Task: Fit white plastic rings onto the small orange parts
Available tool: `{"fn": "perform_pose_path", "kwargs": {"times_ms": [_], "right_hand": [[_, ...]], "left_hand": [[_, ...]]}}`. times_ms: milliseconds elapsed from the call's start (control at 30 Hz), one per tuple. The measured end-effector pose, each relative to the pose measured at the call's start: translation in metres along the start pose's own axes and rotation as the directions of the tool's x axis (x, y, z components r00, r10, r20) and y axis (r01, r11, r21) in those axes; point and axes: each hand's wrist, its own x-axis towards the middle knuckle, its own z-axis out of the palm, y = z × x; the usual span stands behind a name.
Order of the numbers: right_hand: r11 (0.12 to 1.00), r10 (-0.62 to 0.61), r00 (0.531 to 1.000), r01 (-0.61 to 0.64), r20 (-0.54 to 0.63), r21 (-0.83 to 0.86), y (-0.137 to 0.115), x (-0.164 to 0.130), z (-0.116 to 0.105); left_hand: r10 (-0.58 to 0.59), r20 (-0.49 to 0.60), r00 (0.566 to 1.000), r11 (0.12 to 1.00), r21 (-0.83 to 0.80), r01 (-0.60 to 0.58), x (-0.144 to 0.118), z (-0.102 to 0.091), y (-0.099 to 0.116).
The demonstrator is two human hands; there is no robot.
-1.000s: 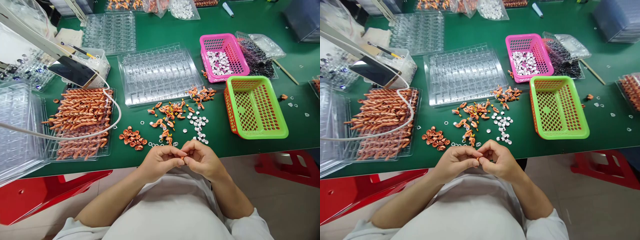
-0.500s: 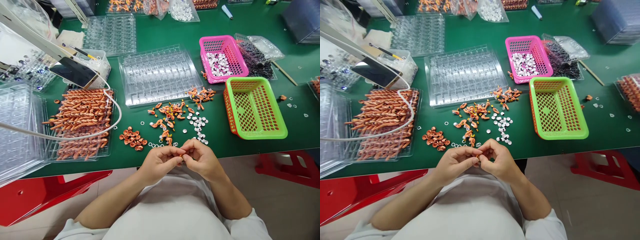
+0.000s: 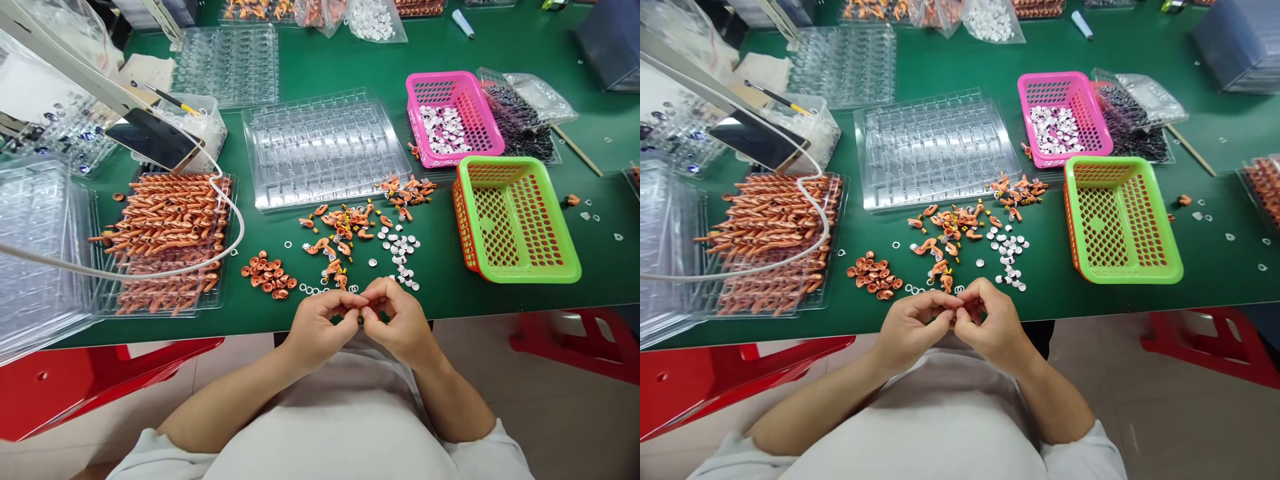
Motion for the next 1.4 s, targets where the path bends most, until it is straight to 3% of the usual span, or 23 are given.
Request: {"fn": "perform_pose_path", "kwargs": {"times_ms": [200, 433, 667, 800, 1033, 1200, 1400], "right_hand": [[0.996, -0.071, 0.996, 0.068, -0.057, -0.052, -0.003, -0.003, 0.005], [0.998, -0.047, 0.996, 0.043, -0.082, -0.050, 0.003, 0.002, 0.007], [0.997, 0.051, 0.999, -0.050, -0.012, 0.053, 0.008, 0.005, -0.003], [0.996, 0.053, 0.999, -0.052, -0.009, 0.077, 0.009, 0.004, -0.007], [0.990, 0.006, 1.000, -0.009, 0.024, 0.141, 0.011, -0.004, -0.016], [0.994, -0.107, 0.993, 0.107, -0.052, -0.007, 0.020, -0.014, -0.024], [0.968, -0.228, 0.966, 0.211, -0.124, -0.137, 0.024, -0.017, -0.010]], "left_hand": [[0.035, -0.031, 0.999, 0.998, 0.052, -0.033, 0.001, 0.002, 0.003], [0.001, -0.041, 0.999, 0.997, 0.072, 0.002, 0.003, 0.001, -0.003], [-0.064, 0.116, 0.991, 0.996, -0.052, 0.070, 0.010, -0.003, -0.007], [-0.067, 0.119, 0.991, 0.995, -0.064, 0.075, 0.013, 0.001, -0.003], [-0.085, 0.009, 0.996, 0.995, -0.049, 0.085, 0.016, 0.001, 0.007], [-0.131, -0.008, 0.991, 0.981, -0.145, 0.128, 0.019, -0.001, 0.008], [-0.136, -0.015, 0.991, 0.972, -0.197, 0.130, 0.019, 0.005, 0.009]]}}
